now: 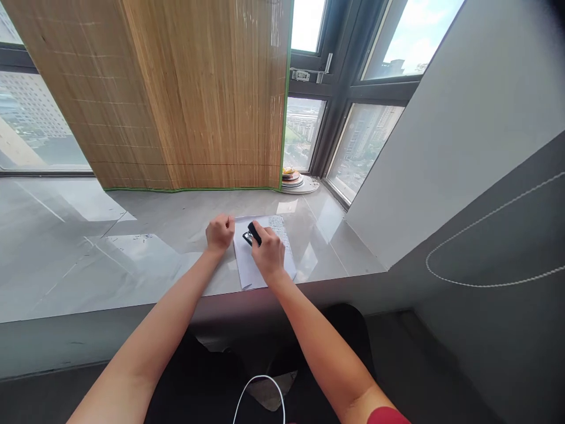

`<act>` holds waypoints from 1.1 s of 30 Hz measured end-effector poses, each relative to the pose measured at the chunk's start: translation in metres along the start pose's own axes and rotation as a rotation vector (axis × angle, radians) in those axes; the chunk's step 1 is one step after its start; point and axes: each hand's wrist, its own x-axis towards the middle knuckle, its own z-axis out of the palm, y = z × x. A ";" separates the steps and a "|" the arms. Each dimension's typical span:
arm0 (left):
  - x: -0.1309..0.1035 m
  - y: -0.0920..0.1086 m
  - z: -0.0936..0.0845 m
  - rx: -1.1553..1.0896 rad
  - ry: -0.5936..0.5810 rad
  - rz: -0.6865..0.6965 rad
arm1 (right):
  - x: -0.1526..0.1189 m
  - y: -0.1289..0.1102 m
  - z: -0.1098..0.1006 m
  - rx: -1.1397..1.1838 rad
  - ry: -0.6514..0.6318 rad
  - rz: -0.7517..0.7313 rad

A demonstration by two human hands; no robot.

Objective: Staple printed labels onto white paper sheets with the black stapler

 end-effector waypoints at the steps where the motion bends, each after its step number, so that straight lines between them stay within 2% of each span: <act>1: 0.000 0.000 -0.001 0.008 0.008 -0.003 | 0.002 -0.011 0.009 -0.004 -0.020 0.000; 4: 0.001 -0.001 -0.003 0.013 0.029 -0.017 | 0.008 -0.026 0.027 -0.029 -0.065 0.015; 8: 0.003 0.000 -0.003 0.013 0.026 -0.016 | 0.007 -0.016 0.026 -0.082 -0.115 0.028; 12: 0.002 0.001 -0.002 0.019 -0.005 -0.039 | -0.002 0.015 0.004 -0.117 -0.115 0.068; 19: 0.006 -0.001 0.006 0.016 -0.084 -0.060 | -0.012 0.091 -0.038 -0.202 0.032 0.153; 24: 0.007 -0.002 0.008 0.012 -0.105 -0.065 | -0.012 0.107 -0.051 -0.168 0.043 0.124; 27: 0.007 -0.003 0.008 -0.003 -0.103 -0.069 | 0.000 0.116 -0.066 -0.091 0.052 0.129; 30: 0.007 -0.004 0.008 -0.020 -0.094 -0.082 | 0.028 0.139 -0.077 -0.100 0.128 0.203; 31: 0.007 -0.004 0.008 -0.024 -0.091 -0.082 | 0.040 0.148 -0.075 -0.125 0.107 0.187; 33: 0.008 -0.003 0.008 -0.027 -0.087 -0.080 | 0.065 0.165 -0.065 -0.168 -0.033 0.026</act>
